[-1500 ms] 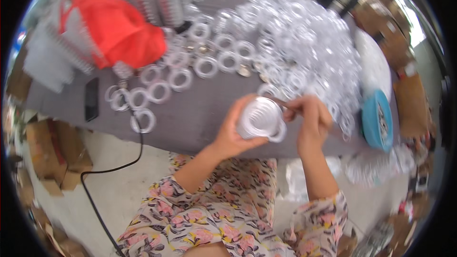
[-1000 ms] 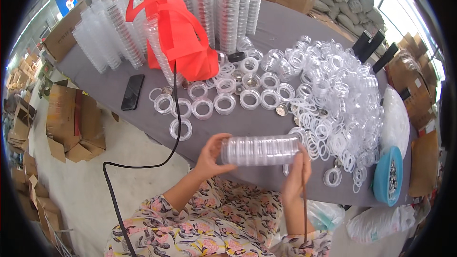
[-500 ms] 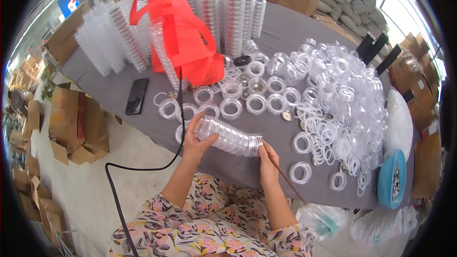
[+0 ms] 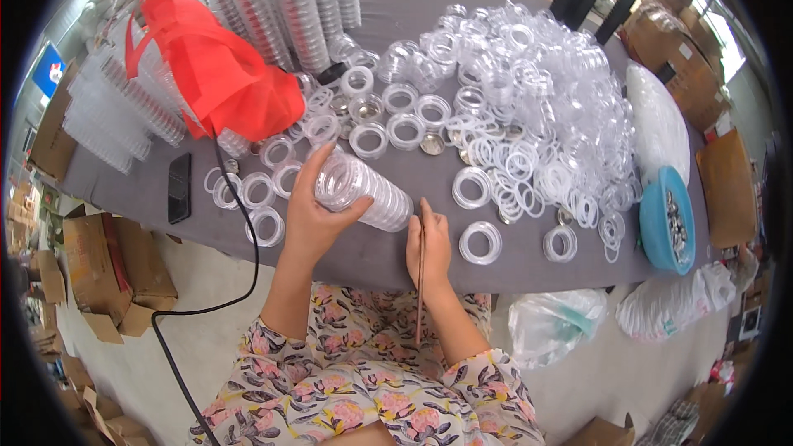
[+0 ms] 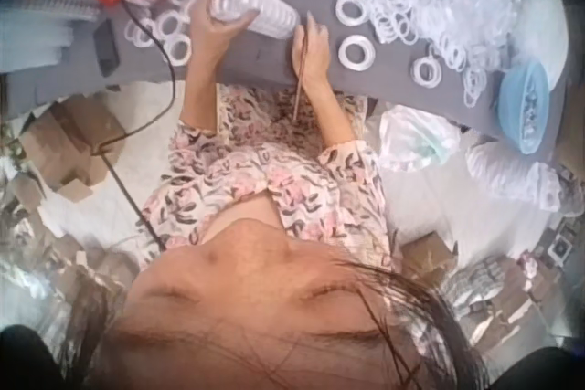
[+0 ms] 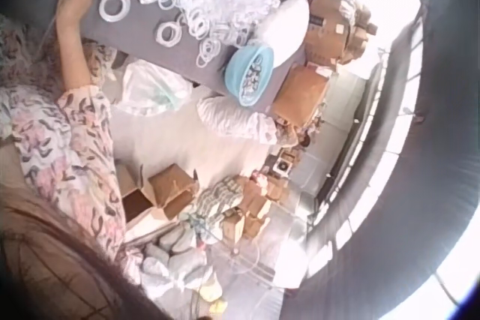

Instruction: The person uses a thin wooden stick to separate and stack clear plastic rings on a table. They repeatedly pick up rings, insert the stick to lift individual pieces, and place them into a growing stack. The person also moves loose rings aside to access more items.

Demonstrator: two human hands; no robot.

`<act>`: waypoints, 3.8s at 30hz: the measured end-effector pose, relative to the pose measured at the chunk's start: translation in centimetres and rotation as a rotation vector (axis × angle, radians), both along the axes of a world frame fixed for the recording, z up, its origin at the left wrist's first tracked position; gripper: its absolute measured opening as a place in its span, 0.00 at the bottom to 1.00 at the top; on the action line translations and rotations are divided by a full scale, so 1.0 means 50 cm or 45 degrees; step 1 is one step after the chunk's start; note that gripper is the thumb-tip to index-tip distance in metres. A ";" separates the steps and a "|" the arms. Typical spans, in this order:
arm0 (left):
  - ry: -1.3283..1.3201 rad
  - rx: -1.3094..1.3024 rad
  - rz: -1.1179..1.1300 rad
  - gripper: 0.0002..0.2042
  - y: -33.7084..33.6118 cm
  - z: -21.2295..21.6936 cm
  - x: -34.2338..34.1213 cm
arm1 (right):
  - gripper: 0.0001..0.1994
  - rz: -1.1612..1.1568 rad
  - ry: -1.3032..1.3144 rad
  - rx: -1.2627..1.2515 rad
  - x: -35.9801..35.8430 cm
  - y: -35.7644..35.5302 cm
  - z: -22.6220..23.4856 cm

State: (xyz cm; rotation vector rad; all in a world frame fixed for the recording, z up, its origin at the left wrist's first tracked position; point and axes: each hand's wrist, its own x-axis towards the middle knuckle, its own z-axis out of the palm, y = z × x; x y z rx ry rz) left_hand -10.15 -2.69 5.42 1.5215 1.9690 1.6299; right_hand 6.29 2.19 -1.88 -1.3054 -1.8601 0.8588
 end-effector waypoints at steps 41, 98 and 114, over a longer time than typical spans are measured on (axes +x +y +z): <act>-0.201 0.060 -0.030 0.46 0.252 -0.225 0.021 | 0.17 0.360 0.639 0.206 0.052 -0.017 -0.048; 0.010 -0.195 -0.380 0.19 -0.028 -0.205 0.131 | 0.14 0.504 0.230 -0.011 0.061 0.027 0.011; -0.033 -0.188 -0.325 0.29 -0.031 -0.203 0.141 | 0.16 0.278 0.247 0.095 0.087 0.085 0.061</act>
